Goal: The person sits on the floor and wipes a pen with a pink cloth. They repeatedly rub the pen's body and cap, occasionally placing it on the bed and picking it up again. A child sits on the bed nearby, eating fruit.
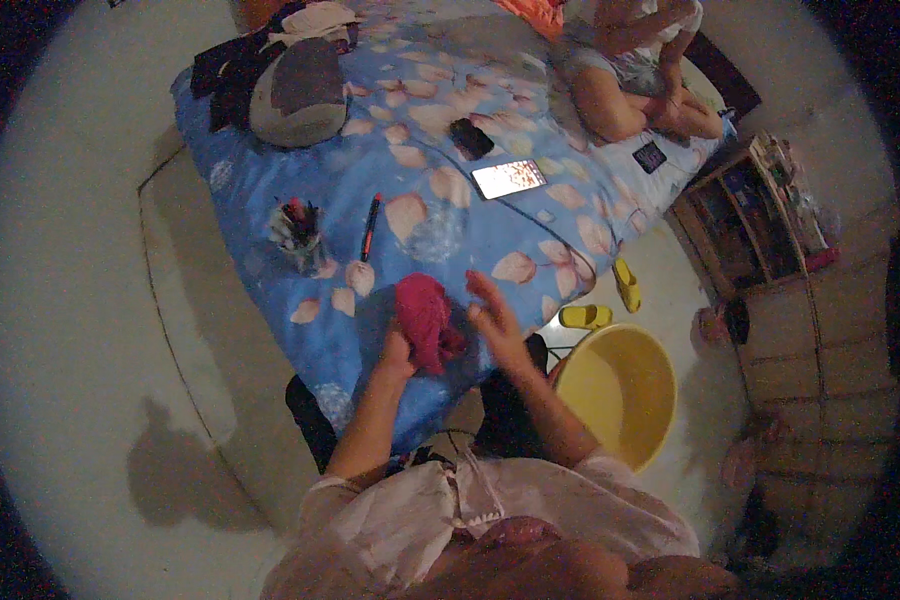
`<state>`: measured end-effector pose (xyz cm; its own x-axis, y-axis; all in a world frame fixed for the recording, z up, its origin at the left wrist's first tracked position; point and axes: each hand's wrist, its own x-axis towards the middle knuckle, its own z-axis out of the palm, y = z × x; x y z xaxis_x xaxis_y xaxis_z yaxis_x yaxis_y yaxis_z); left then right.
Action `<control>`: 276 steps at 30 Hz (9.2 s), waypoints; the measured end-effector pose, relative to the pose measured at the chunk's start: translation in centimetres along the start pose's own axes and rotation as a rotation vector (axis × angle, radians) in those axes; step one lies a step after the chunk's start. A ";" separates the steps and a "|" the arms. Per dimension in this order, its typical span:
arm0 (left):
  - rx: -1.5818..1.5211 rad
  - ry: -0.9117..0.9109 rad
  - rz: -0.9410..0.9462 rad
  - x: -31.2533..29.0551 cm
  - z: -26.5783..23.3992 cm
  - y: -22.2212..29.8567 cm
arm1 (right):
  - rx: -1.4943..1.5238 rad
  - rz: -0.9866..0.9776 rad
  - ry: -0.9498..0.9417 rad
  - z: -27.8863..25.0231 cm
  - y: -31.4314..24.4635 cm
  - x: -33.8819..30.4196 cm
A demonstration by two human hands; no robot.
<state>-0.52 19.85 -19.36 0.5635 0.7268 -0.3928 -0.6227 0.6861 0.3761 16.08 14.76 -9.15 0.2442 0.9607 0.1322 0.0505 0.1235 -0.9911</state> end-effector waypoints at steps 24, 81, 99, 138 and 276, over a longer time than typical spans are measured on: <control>1.770 0.562 1.344 -6.8 7.9 25.3 | 1.377 0.847 -0.031 0.6 -5.1 -12.8; 1.916 0.141 0.724 -22.8 11.5 -4.6 | 0.619 0.555 0.128 4.7 -7.6 -16.2; 0.894 0.100 0.177 -24.1 11.6 -3.6 | 0.931 0.759 -0.125 0.6 -7.5 -15.5; 1.800 0.022 0.209 -25.6 9.9 -7.0 | 0.881 0.410 0.215 -2.1 -5.9 -12.3; 1.230 0.228 0.384 -24.9 11.0 -7.0 | 0.849 0.719 -0.024 0.9 -7.8 -18.4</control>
<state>-4.22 -2.75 -2.99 0.2823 0.9430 -0.1764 0.2469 0.1063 0.9632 10.35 -3.67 -3.84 -0.0686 0.8802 -0.4696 -0.7767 -0.3426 -0.5286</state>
